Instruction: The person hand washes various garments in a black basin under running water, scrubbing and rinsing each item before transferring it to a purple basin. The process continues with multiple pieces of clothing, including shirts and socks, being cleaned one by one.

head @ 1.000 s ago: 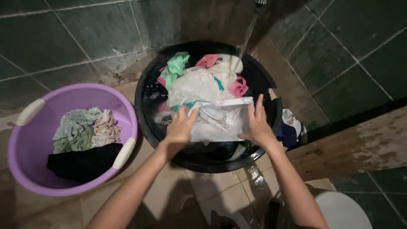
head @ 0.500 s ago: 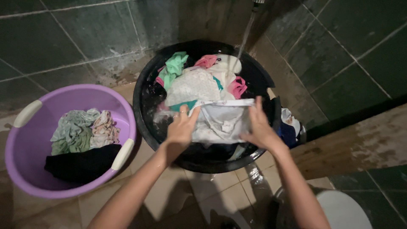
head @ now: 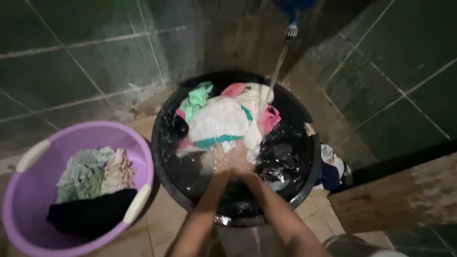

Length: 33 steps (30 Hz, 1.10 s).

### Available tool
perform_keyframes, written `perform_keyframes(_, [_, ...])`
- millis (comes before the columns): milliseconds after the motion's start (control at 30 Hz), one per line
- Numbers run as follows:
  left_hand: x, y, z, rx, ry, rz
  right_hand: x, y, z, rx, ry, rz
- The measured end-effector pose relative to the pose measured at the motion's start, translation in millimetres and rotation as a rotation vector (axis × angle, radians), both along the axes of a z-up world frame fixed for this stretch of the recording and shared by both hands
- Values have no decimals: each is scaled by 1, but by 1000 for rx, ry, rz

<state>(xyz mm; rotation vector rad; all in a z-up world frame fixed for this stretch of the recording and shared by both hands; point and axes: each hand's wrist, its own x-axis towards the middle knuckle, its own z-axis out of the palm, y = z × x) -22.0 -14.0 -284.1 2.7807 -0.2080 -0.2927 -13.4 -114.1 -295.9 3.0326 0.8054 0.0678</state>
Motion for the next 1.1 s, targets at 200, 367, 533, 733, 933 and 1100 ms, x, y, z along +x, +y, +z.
perform_keyframes(200, [5, 11, -13, 33, 35, 24, 9, -6, -18, 82, 62, -40])
perform_keyframes(367, [25, 81, 39, -2, 88, 95, 11, -43, 41, 362, 247, -201])
perform_keyframes(533, [28, 151, 163, -440, 9, -19, -13, -77, 232, 445, 511, -427])
perform_keyframes(733, [-20, 121, 368, -1311, 81, -64, -48, -81, 434, 1343, 341, -141])
perform_keyframes(933, [-39, 72, 432, -1716, -121, -394, -71, -62, 473, 1610, 339, 364])
perform_keyframes(1100, [-15, 42, 348, -947, -373, -383, -42, -27, 346, 1057, 159, 119])
